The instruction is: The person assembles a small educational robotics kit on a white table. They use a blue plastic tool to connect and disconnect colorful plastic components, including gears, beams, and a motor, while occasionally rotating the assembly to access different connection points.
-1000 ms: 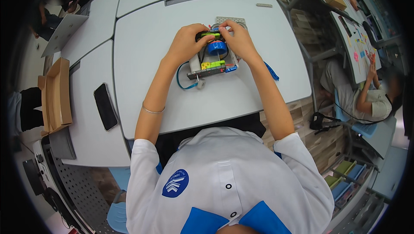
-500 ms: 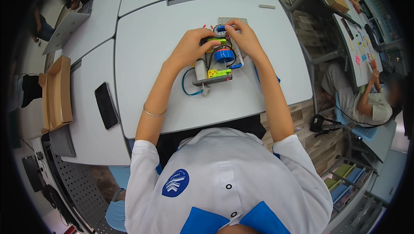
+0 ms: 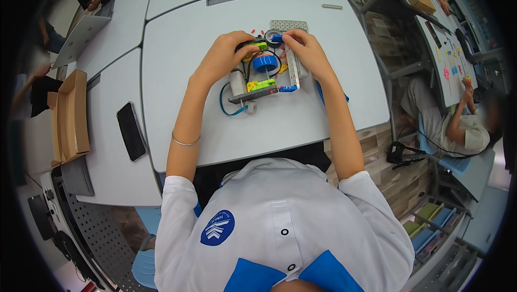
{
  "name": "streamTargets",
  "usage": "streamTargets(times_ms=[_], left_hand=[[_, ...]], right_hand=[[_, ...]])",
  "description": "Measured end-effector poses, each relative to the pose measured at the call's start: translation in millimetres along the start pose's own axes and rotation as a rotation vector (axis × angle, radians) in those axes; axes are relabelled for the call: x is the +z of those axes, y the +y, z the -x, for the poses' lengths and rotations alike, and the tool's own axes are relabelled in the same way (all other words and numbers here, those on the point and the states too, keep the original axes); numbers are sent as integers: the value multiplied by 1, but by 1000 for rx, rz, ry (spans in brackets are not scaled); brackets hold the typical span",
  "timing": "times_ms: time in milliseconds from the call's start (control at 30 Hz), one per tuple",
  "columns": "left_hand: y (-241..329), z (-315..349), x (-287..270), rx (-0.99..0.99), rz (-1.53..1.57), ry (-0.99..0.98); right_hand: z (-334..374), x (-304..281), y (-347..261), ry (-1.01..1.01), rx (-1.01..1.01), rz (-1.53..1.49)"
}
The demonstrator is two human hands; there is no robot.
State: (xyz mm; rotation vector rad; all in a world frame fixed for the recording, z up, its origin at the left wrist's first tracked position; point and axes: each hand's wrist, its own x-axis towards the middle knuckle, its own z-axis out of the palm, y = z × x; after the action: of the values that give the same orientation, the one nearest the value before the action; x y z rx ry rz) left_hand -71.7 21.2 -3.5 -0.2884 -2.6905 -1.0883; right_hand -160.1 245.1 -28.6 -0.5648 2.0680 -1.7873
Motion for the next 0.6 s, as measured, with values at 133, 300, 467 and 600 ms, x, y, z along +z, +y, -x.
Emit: streamTargets(times_ms=[133,300,467,600], left_hand=[[-8,2,-2,6,93,25],[-8,1,-7,-60,212,16],[-35,-2,-2,-142,524,72],[-57,3,-7,-180,760,135]], right_hand=[[8,0,-11,-10,113,-240],[13,2,-7,-5,157,-474],[15,6,-1,-6,221,-521],[17,9,-5,-31,264,-479]])
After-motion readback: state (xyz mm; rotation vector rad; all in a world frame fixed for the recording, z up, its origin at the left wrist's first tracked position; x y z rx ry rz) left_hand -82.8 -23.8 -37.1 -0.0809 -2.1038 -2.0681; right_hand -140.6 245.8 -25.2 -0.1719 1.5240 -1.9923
